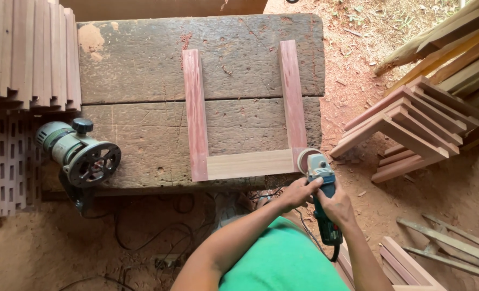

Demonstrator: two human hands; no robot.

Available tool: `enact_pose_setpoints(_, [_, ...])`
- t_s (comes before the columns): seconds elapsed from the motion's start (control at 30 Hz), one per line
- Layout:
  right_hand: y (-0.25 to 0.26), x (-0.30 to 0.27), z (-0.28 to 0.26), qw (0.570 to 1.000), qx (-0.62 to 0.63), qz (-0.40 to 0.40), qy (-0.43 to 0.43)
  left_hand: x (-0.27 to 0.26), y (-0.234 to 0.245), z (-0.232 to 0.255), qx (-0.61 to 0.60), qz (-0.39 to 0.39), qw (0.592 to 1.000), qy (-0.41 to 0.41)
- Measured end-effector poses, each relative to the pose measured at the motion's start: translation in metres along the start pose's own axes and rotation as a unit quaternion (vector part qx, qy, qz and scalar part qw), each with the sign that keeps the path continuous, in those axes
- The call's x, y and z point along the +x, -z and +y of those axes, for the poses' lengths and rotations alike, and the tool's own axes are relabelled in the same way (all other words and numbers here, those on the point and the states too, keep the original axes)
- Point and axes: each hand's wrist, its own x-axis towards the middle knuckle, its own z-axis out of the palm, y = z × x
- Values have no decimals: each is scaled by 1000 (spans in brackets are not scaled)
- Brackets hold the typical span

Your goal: Sanding and routing a wooden frame on a workbench.

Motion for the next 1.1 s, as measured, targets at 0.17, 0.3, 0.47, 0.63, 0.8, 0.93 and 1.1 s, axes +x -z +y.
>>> enact_pose_setpoints(0.17, [-12, 0, 0, 999, -44, -32, -2, -10, 12, -21, -25, 28, 999, 2])
enact_pose_setpoints(0.3, [-24, 2, 2, 997, -56, -44, 15, -26, 20, -21, -44, 42, 998, 7])
enact_pose_setpoints(0.47, [-35, -13, -22, 995, -79, -60, 17, -50, 35, -16, -68, 56, 996, 7])
enact_pose_setpoints(0.63, [-59, -22, -43, 991, -105, -80, 33, -69, 60, -27, -95, 85, 992, -1])
enact_pose_setpoints(0.8, [-91, -29, -62, 983, -148, -99, 45, -96, 84, -34, -137, 138, 981, -8])
enact_pose_setpoints(0.93, [-118, -38, -80, 974, -193, -106, 56, -123, 104, -32, -162, 173, 971, -14])
enact_pose_setpoints(1.1, [-145, -59, -107, 968, -208, -122, 68, -136, 128, -49, -181, 195, 964, -28])
